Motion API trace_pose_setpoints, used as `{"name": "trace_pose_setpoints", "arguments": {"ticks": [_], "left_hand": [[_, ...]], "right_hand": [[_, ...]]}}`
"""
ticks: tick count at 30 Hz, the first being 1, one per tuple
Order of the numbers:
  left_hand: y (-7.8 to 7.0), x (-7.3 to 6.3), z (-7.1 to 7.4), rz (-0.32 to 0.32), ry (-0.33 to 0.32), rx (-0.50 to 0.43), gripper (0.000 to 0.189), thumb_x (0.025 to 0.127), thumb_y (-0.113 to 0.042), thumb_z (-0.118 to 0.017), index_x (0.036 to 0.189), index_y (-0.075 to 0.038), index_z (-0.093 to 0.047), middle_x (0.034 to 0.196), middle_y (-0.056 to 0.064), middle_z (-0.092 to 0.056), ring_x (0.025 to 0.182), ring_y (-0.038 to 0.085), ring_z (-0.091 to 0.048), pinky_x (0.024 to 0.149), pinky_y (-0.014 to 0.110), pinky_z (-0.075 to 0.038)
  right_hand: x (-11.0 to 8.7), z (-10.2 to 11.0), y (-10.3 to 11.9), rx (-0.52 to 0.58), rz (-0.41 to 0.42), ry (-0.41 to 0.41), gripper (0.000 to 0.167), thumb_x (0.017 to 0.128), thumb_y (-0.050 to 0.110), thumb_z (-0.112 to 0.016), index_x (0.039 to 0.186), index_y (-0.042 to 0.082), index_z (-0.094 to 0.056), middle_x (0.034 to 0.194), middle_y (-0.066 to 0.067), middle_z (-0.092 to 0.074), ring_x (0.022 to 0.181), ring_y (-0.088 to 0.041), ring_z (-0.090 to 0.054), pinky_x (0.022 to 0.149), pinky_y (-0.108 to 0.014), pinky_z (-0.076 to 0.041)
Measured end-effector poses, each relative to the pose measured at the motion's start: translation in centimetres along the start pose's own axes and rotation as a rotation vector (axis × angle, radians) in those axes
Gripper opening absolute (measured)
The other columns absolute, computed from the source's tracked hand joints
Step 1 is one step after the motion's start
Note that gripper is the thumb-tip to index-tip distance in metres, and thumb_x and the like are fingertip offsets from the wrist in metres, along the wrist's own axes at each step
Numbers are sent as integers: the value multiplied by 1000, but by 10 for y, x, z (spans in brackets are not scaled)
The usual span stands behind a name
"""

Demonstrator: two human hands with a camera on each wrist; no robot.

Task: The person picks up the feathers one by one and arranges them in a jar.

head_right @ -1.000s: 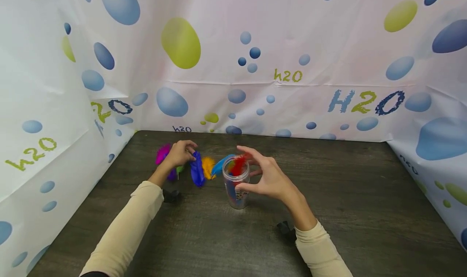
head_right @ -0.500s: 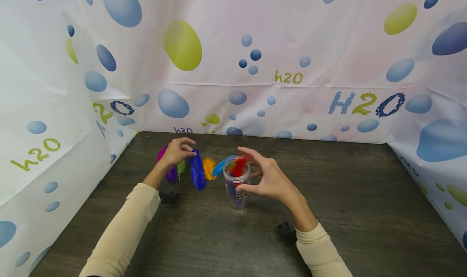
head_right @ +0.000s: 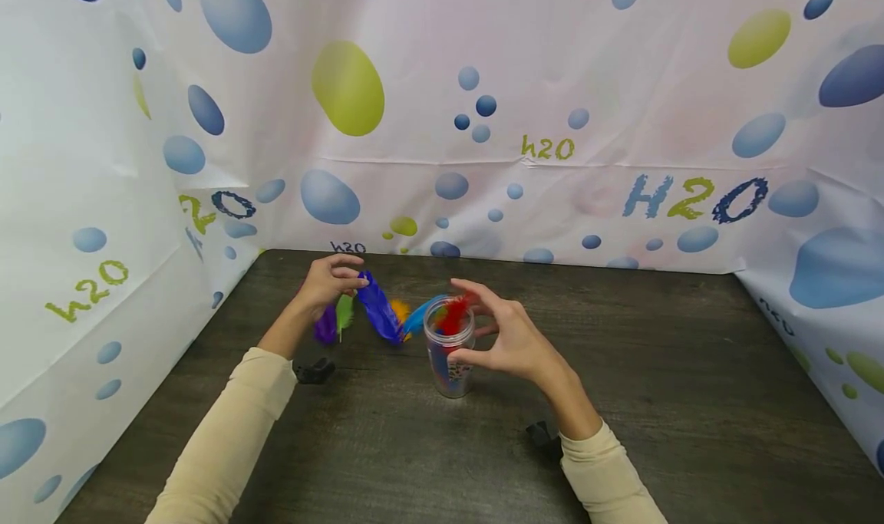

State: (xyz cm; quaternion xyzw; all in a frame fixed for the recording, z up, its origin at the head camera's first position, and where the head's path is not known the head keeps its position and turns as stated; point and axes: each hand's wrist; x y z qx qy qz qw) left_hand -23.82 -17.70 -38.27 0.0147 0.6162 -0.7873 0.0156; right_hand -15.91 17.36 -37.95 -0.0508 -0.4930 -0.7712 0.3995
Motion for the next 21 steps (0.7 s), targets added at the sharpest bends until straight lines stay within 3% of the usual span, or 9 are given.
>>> {"name": "trace_pose_setpoints", "arguments": {"ticks": [8,15,21], "left_hand": [[-1,-3,4,51,35,-123,45,90,8,-74,133,5,-60,93,8,-77,64,11,-66,71,31,-60],[-8,-4,3,-5,60,-164,41,95,6,-70,134,8,-58,82,-4,-75,72,9,-68,65,23,-57],[-16,-6,-1,-24,14,-170,36,96,3,-71,129,7,-61,80,-6,-75,72,9,-66,64,23,-57]], "right_hand": [[-1,0,-1,7,-8,1,93,77,4,-91,155,4,-41,131,-16,-69,114,-36,-69,79,-39,-64],[-2,-1,-2,1,6,-10,92,77,3,-91,155,4,-42,128,-17,-69,112,-37,-70,78,-39,-64],[-1,-3,-2,-5,12,-14,92,76,3,-91,154,4,-42,127,-17,-70,111,-37,-70,77,-39,-64]]}}
Point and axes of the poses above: each hand's wrist, its own x-axis towards the middle knuckle, its own z-axis out of the back of the hand, y = z × x
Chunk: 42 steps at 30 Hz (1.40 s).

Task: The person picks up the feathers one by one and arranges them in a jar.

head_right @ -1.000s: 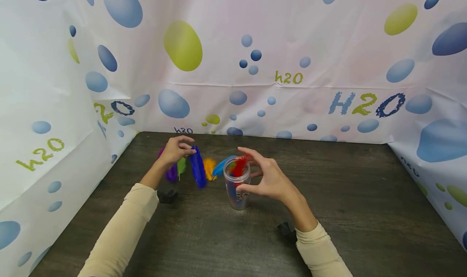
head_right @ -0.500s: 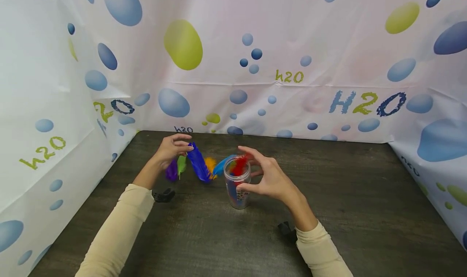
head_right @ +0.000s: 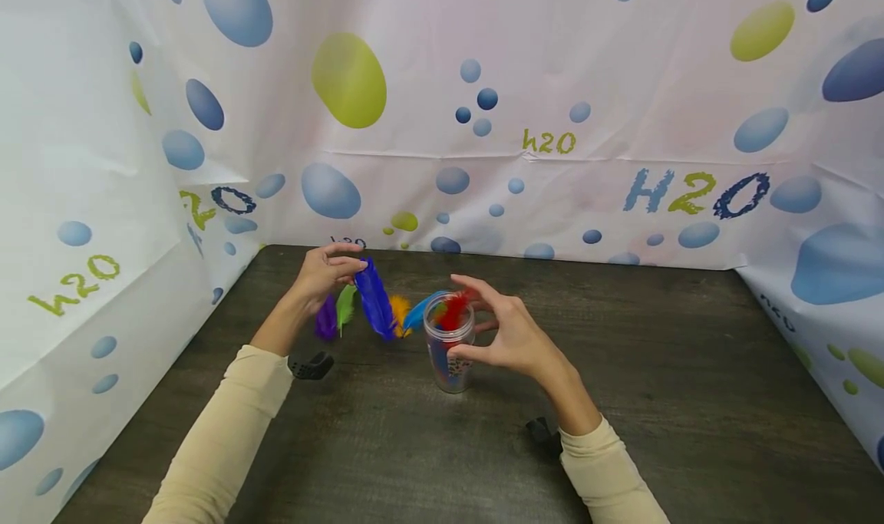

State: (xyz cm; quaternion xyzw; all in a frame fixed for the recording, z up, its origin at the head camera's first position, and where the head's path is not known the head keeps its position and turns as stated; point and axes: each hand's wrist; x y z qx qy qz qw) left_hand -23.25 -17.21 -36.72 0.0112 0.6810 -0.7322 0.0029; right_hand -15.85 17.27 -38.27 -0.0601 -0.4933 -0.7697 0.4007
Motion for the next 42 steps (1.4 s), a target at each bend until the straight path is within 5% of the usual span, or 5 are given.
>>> {"name": "trace_pose_setpoints", "arguments": {"ticks": [7,14,26,42], "left_hand": [[-16,-8,-6,-32,-62,-70,28,93,4,-73,119,0,-64,79,-5,-75,65,9,-65,61,22,-56],[-39,-20,-11,-155,-81,-115,26,93,7,-71,116,-3,-63,75,-7,-74,63,8,-64,61,20,-56],[-77,-41,-28,-330,-29,-112,29,91,8,-73,117,0,-65,79,-6,-75,61,12,-65,60,23,-56],[-86,-47,-55,-401,72,-80,31,91,8,-74,120,2,-65,79,-4,-76,65,13,-68,66,30,-58]], "right_hand": [[0,0,0,5,-13,10,94,75,3,-92,155,4,-41,129,-16,-69,113,-35,-70,79,-41,-64],[0,0,-1,8,-12,10,94,76,4,-92,155,5,-41,128,-16,-70,113,-35,-70,79,-37,-64],[-1,0,-2,6,-4,10,94,76,3,-92,155,4,-42,127,-16,-70,112,-34,-71,78,-37,-64],[-1,-2,-1,0,-7,3,93,76,4,-92,155,5,-42,132,-19,-68,113,-38,-70,78,-41,-64]]}}
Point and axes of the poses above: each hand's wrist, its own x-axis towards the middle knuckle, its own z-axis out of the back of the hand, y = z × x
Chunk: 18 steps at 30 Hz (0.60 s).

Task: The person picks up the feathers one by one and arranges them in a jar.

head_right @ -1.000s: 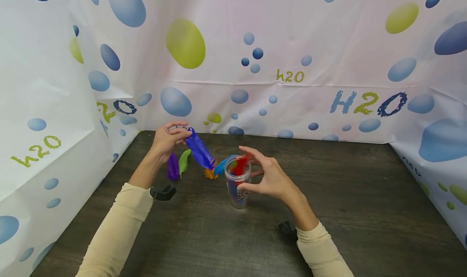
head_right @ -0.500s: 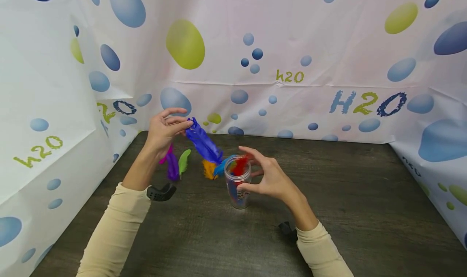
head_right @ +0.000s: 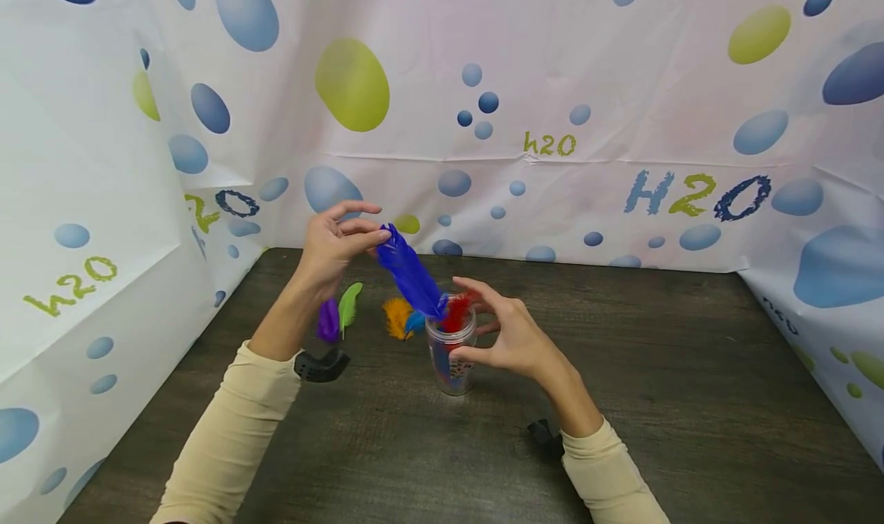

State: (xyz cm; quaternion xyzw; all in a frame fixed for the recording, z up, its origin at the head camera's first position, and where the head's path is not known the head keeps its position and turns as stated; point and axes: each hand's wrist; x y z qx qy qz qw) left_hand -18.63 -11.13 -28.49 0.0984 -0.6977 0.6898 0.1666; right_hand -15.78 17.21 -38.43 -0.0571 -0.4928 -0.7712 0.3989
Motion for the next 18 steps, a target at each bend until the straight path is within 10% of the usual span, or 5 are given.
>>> {"name": "trace_pose_setpoints", "arguments": {"ticks": [18], "left_hand": [[0,-3,-21,-46,94,98,29,91,6,-75,119,4,-65,85,0,-76,80,16,-74,73,27,-59]], "right_hand": [[-1,1,-1,15,-9,5,93,76,4,-92,154,2,-42,132,-21,-66,114,-39,-69,78,-42,-64]]}}
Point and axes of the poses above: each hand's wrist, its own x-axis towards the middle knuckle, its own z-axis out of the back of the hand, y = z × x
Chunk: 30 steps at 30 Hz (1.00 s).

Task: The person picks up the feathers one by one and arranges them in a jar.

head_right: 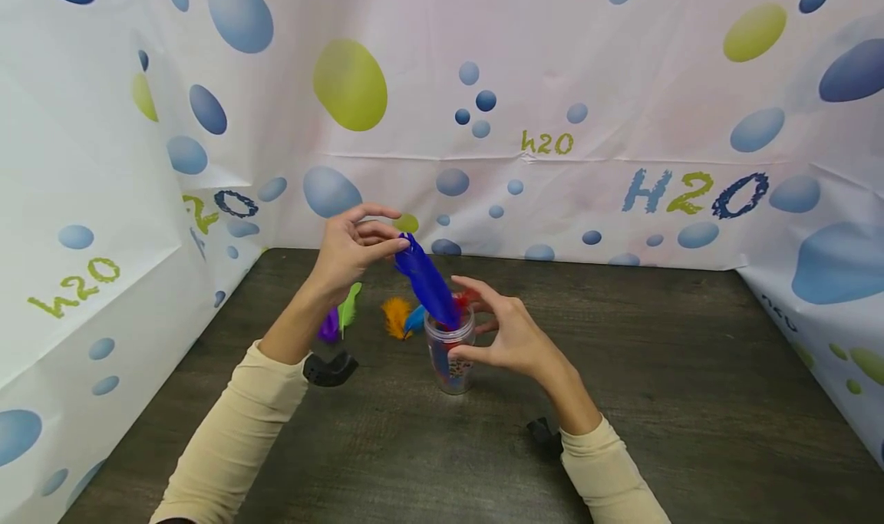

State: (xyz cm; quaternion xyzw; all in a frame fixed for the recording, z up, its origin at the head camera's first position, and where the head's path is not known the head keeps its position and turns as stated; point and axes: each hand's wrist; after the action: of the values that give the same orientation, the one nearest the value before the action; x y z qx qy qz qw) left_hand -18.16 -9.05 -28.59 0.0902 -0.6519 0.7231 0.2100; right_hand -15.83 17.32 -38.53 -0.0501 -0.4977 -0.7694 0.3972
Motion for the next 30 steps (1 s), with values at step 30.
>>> {"name": "trace_pose_setpoints", "arguments": {"ticks": [30], "left_hand": [[6,-5,-26,-135,266,280,30,90,-1,-79,117,5,-66,92,15,-78,80,21,-72,74,33,-60]], "right_hand": [[2,2,6,-1,5,4,94,77,1,-91,155,0,-39,134,-24,-64,115,-44,-68,78,-37,-64]]}}
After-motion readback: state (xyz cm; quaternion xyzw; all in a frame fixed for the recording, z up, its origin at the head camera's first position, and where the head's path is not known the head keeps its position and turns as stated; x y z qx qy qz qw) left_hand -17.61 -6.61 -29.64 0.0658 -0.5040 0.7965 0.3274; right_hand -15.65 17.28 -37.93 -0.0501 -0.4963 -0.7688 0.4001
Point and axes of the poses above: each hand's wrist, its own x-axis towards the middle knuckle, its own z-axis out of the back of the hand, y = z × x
